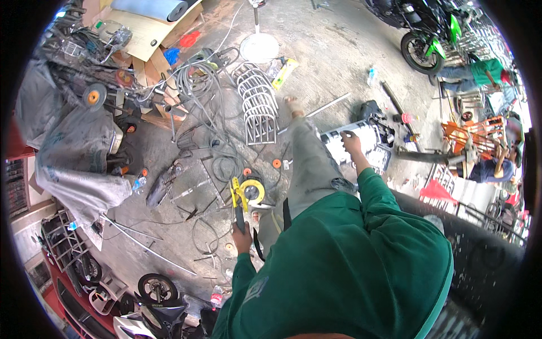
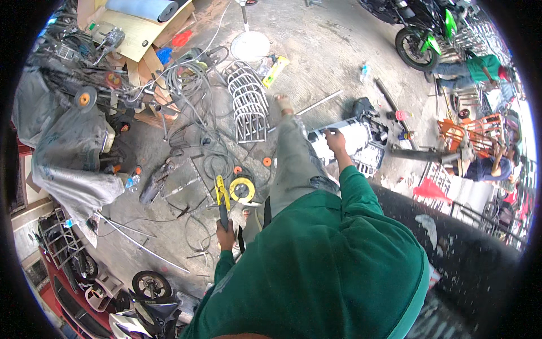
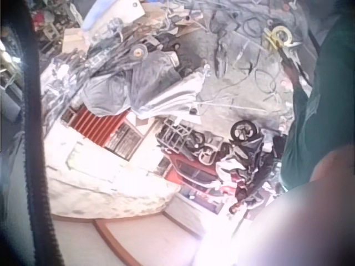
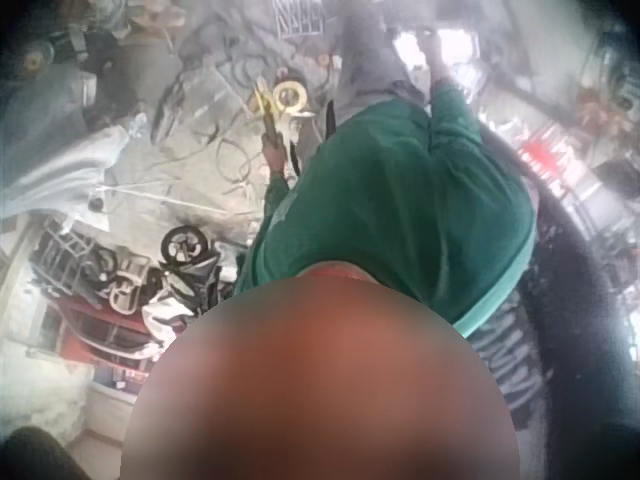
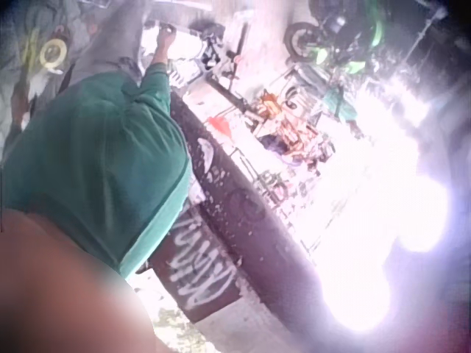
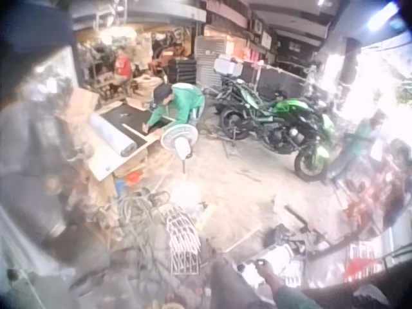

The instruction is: The person removes the motorcycle seat, then uses a wrench to loosen and remove bolts from the seat area. They later use a yellow glue gun to apply adhesive to the seat underside and reposition the seat.

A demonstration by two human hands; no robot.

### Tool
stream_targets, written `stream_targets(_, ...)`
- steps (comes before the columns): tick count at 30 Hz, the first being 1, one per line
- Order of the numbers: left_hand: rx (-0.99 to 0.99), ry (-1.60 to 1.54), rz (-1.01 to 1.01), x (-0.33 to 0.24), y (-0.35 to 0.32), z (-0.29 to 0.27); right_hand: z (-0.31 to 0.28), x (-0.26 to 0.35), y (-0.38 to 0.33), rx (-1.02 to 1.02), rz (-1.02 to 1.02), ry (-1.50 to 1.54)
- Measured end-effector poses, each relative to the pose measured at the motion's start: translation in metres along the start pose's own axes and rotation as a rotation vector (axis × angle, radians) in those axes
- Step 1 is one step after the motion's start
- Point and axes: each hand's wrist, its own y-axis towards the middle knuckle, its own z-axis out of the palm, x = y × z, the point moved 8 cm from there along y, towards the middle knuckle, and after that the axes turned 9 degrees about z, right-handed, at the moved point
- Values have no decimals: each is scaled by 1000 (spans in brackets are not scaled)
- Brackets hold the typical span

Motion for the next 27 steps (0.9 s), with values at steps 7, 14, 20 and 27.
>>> stream_targets(7,-63,127,-328,-34,114,115,218,178,353,369,79,130)
stream_targets(14,-78,65,-487,-34,214,258,432,189,627,265,339,-25)
stream_targets(20,59,43,-709,12,181,352,524,152,755,-14,99,-220)
stream_targets(27,225,155,-801,16,165,406,524,118,786,117,164,-168)
